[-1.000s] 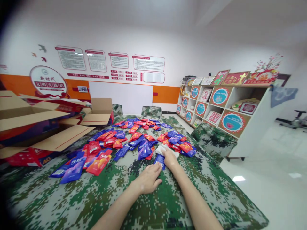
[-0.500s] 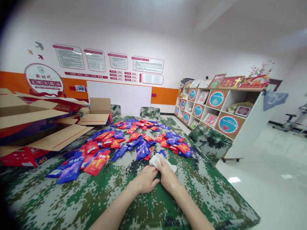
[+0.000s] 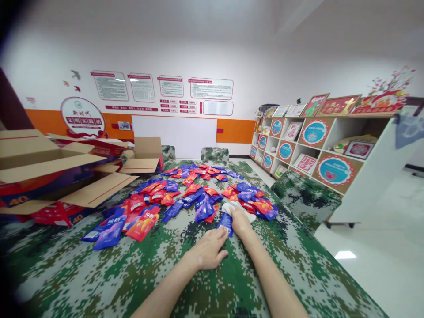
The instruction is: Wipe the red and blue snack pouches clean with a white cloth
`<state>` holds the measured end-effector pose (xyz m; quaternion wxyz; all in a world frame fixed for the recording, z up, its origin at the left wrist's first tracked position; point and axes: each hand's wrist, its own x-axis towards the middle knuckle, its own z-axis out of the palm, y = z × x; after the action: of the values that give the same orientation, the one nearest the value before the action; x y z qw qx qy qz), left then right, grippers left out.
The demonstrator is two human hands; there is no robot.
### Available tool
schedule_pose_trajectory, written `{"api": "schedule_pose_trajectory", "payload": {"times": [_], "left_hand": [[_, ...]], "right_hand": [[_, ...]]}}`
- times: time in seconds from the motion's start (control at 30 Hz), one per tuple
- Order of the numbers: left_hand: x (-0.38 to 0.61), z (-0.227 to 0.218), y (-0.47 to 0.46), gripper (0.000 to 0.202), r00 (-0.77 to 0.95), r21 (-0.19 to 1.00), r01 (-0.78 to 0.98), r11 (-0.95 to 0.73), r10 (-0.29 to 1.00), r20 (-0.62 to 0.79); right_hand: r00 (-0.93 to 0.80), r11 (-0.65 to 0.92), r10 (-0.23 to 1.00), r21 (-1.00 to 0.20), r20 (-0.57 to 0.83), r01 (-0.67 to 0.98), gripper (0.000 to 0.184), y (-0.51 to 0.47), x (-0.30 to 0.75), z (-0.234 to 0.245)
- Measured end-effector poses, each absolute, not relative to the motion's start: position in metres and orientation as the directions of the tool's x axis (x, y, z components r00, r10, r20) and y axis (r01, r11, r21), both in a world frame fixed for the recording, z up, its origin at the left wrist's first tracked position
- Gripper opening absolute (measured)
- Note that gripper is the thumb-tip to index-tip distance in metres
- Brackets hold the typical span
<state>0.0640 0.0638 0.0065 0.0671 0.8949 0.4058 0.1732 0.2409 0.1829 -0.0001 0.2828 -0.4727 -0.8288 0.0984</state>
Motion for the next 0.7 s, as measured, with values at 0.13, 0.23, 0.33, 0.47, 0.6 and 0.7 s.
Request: {"api": "schedule_pose_trajectory", "payload": {"times": [0.13, 0.23, 0.33, 0.47, 0.6, 0.7], "left_hand": [[0.07, 0.017, 0.064, 0.045, 0.582, 0.253, 0.73, -0.635, 0.771, 0.258], [0.08, 0.021, 0.071, 0.037, 0.508, 0.226, 0.792, -0.567, 0.818, 0.27], [0.092, 0.022, 0.084, 0.045, 0.426, 0.212, 0.846, -0.489, 0.86, 0.282], [0.104, 0.021, 0.101, 0.059, 0.378, 0.197, 0.876, -0.44, 0.881, 0.283], [0.11, 0.02, 0.112, 0.055, 0.408, 0.099, 0.888, -0.449, 0.869, 0.279], [0.115, 0.019, 0.116, 0.048, 0.49, 0.016, 0.861, -0.509, 0.837, 0.244]], "right_hand": [[-0.361, 0.518, 0.829, -0.344, 0.427, 0.783, 0.057, 0.191, 0.247, -0.016], [-0.315, 0.503, 0.831, -0.376, 0.458, 0.779, 0.067, 0.194, 0.255, -0.021], [-0.252, 0.478, 0.835, -0.417, 0.49, 0.773, 0.071, 0.192, 0.265, -0.016], [-0.178, 0.448, 0.838, -0.465, 0.516, 0.764, 0.068, 0.185, 0.277, -0.005], [-0.134, 0.425, 0.852, -0.521, 0.506, 0.74, 0.064, 0.184, 0.28, 0.002], [-0.098, 0.404, 0.865, -0.568, 0.491, 0.717, 0.064, 0.185, 0.28, 0.003]]}}
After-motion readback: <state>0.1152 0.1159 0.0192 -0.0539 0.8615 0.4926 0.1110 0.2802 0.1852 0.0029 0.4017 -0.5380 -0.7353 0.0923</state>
